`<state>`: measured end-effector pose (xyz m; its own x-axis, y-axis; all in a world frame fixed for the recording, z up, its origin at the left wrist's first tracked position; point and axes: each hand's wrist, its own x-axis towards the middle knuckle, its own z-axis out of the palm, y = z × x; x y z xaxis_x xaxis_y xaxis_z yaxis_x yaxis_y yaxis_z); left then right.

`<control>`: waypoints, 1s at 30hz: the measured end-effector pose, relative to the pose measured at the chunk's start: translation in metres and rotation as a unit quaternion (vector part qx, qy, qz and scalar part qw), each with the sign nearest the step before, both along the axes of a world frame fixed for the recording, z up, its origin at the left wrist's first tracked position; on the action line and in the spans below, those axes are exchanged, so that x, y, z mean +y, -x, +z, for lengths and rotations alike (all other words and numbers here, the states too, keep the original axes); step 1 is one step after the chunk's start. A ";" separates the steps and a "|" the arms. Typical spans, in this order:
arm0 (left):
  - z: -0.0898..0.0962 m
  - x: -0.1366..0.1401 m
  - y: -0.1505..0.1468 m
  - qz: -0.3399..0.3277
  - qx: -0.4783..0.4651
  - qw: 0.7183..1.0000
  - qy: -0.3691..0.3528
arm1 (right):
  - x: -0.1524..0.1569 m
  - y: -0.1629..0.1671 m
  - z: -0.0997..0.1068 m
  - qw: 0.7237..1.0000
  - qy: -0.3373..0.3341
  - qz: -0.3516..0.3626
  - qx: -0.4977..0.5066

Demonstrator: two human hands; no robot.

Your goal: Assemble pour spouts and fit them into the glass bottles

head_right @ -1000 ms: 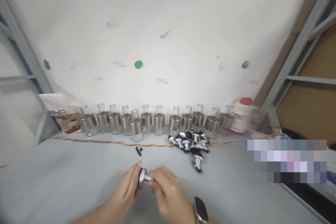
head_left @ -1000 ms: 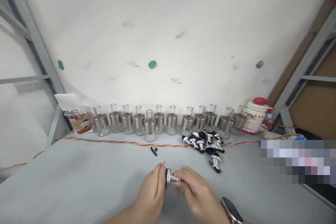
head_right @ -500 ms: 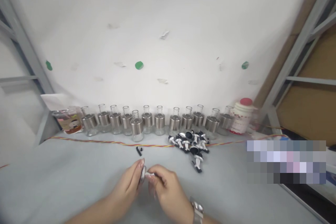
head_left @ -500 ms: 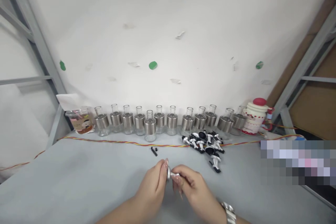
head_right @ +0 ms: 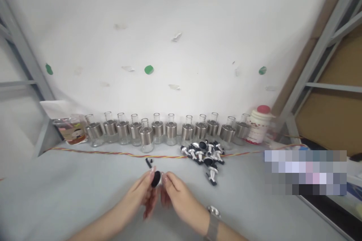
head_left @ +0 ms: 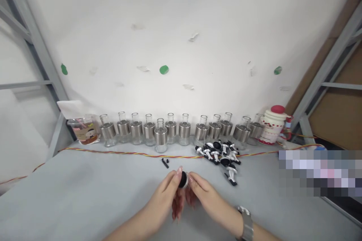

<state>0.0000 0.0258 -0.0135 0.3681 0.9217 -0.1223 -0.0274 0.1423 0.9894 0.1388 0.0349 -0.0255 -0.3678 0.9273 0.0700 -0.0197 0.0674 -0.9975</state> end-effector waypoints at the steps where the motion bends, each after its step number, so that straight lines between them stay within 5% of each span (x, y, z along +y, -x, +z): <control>1: 0.000 -0.001 0.000 0.010 0.008 1.000 -0.023 | -0.001 -0.002 0.002 0.999 -0.028 -0.028 -0.022; 4: 0.000 -0.003 0.002 0.024 0.036 0.995 -0.087 | -0.003 -0.008 0.012 0.995 -0.078 -0.049 -0.028; 11: -0.001 -0.008 -0.005 0.002 -0.018 0.999 -0.031 | -0.008 -0.013 0.024 0.992 -0.128 0.001 -0.018; 18: -0.013 0.000 -0.003 -0.037 -0.076 0.996 0.035 | -0.008 -0.015 0.028 0.995 -0.097 0.021 0.002; 30: 0.000 -0.013 -0.008 0.008 -0.051 0.999 -0.001 | -0.014 -0.011 0.025 0.993 -0.114 0.038 0.017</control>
<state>0.0075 0.0127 -0.0132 0.3646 0.9274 -0.0835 -0.1309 0.1399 0.9815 0.1495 0.0212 -0.0004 -0.4295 0.8558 0.2884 -0.0668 0.2884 -0.9552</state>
